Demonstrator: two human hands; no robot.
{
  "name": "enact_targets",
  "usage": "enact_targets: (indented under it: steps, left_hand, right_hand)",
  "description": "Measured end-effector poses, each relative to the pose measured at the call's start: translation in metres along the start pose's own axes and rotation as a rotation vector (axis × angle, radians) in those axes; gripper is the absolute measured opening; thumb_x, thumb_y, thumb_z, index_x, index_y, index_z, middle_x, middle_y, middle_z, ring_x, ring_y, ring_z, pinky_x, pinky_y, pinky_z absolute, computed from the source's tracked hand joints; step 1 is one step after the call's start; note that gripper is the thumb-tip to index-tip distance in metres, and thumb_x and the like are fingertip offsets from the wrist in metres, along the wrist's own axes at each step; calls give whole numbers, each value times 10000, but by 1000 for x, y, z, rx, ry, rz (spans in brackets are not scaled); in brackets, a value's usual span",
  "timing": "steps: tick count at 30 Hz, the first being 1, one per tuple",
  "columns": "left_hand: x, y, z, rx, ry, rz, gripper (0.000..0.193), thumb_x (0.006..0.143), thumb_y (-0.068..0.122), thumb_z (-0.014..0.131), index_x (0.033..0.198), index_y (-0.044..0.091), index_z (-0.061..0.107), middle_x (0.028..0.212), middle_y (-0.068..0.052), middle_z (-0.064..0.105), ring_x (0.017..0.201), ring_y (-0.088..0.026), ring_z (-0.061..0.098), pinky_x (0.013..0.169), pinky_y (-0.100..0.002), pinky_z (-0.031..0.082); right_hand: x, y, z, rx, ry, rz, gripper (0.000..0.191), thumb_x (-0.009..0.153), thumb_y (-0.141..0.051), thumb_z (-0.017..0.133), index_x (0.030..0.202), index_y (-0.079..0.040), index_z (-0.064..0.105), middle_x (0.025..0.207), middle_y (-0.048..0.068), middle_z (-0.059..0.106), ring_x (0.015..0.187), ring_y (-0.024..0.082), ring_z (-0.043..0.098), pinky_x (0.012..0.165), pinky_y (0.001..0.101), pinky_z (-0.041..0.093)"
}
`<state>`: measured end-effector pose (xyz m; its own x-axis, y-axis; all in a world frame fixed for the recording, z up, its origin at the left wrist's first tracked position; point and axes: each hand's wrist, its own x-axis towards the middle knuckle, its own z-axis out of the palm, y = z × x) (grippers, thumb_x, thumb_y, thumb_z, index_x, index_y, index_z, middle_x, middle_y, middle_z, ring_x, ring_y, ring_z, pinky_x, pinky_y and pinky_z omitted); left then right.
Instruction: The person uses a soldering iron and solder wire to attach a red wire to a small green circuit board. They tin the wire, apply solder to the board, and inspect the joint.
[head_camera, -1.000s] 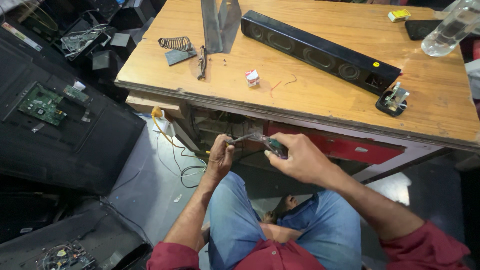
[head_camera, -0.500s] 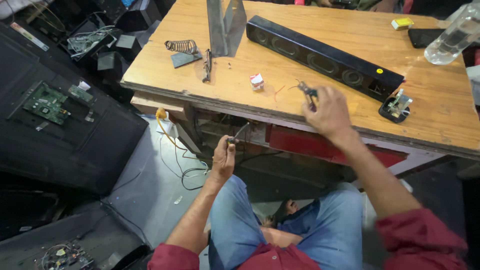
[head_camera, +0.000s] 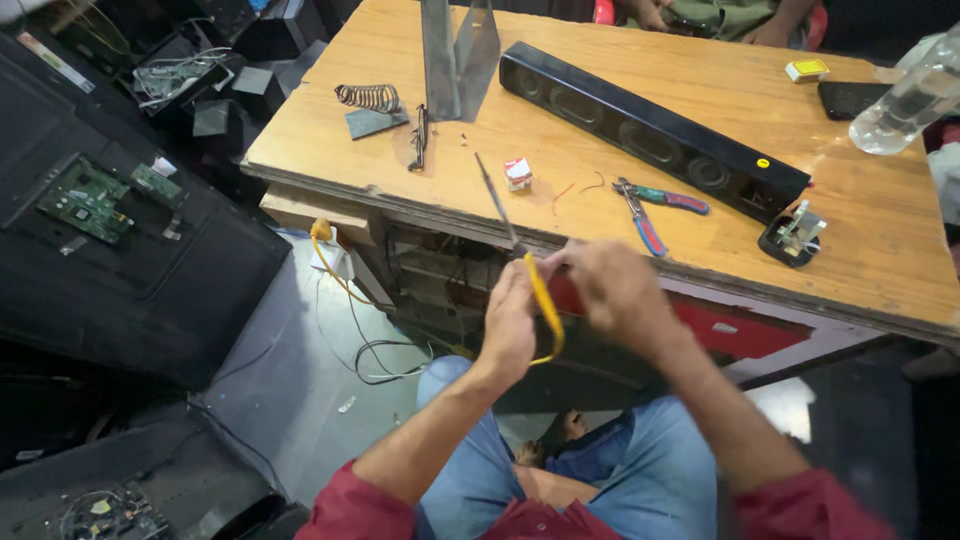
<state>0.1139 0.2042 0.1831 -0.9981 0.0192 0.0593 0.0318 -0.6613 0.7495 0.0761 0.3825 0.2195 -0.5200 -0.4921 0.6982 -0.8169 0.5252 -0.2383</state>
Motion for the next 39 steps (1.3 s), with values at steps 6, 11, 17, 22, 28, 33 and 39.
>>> enact_targets:
  steps: [6, 11, 17, 22, 28, 33, 39]
  left_hand:
    - [9, 1, 42, -205, -65, -171, 392, 1138, 303, 342, 1275, 21, 577, 1412, -124, 619, 1259, -214, 595, 1095, -382, 452]
    - [14, 2, 48, -214, -143, -286, 428, 1148, 355, 356, 1320, 40, 590, 1357, -102, 626, 1250, -197, 583, 1061, -348, 474]
    - [13, -2, 55, -149, -129, -329, 309, 1170, 299, 434, 1327, 91, 600, 1172, -41, 631, 1049, -158, 581, 889, -321, 477]
    - [42, 24, 29, 967, 42, 692, 244, 1016, 162, 683, 1232, 71, 618, 1182, -67, 651, 1078, -215, 608, 939, -371, 526]
    - [120, 53, -12, 1370, 24, 961, 338, 854, 163, 808, 1142, 82, 649, 1316, -168, 626, 1246, -380, 557, 1017, -474, 417]
    - [138, 52, -22, 1402, -114, 804, 178, 870, 110, 778, 1027, 120, 697, 1277, -88, 679, 1204, -325, 604, 1020, -439, 475]
    - [133, 50, -26, 1427, -114, 887, 161, 853, 103, 782, 988, 138, 701, 1192, -54, 679, 1038, -307, 591, 909, -434, 476]
  right_hand:
    - [-23, -11, 5, -47, 131, -163, 495, 822, -28, 774, 1299, -83, 657, 1300, 171, 614, 1175, 372, 606, 1009, 480, 496]
    - [-27, -2, -2, -114, 224, -169, 501, 788, 22, 803, 1256, -115, 689, 1272, 141, 603, 1169, 354, 600, 1014, 464, 504]
    - [-34, 0, -3, -41, 312, -32, 303, 936, -114, 693, 1231, -56, 649, 1251, 139, 613, 1172, 360, 621, 995, 484, 517]
    - [-24, 22, 2, 866, 859, 352, 242, 1138, -253, 448, 1280, -76, 530, 1264, 161, 640, 1036, 305, 696, 894, 438, 613]
    - [-22, 71, -4, 1088, 1003, 530, 114, 1141, -171, 544, 1216, -90, 516, 1150, 177, 706, 931, 283, 735, 821, 411, 629]
    - [-28, 80, 0, 1141, 915, 559, 135, 1135, -173, 570, 1223, -82, 523, 1130, 164, 720, 935, 291, 747, 839, 412, 636]
    - [-21, 80, -1, 1119, 836, 532, 142, 1150, -160, 552, 1253, -79, 499, 1158, 192, 715, 979, 283, 742, 861, 408, 632]
